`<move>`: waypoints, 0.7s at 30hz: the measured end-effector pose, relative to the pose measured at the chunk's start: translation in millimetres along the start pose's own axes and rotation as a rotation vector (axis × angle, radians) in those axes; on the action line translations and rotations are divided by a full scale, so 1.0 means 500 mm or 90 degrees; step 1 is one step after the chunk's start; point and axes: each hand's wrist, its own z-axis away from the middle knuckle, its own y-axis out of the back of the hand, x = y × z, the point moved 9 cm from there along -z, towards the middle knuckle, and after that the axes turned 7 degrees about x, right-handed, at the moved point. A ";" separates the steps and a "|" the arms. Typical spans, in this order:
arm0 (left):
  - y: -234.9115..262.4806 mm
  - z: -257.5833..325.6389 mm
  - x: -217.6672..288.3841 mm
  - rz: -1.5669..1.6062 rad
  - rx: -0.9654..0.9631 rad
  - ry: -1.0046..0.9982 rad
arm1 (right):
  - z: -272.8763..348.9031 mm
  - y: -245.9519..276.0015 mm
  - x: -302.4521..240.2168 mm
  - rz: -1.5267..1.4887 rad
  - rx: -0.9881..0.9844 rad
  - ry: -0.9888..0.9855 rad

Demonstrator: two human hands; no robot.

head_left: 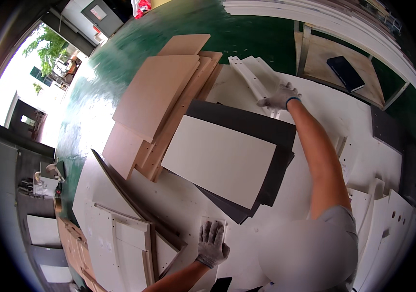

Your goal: The person stacks white rectangular panels on a table, aligns them, and secures the stack with a white strap. They then carry the strapped stack to a pallet and place it on top of other materials. The person repeats this process by gathering more panels from a nearby table, stacking them, and securing them with a strap.

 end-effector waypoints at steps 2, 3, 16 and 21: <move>0.003 0.000 0.003 0.003 0.041 -0.024 | -0.014 -0.009 0.015 -0.068 -0.050 -0.003; 0.006 0.004 0.007 0.004 0.061 -0.030 | 0.006 0.007 0.018 -0.153 -0.107 0.003; 0.002 0.000 0.008 0.009 0.042 -0.013 | 0.053 0.042 0.025 -0.132 0.154 0.079; -0.002 0.002 0.005 -0.003 0.026 -0.015 | 0.038 0.007 0.061 -0.178 0.024 0.005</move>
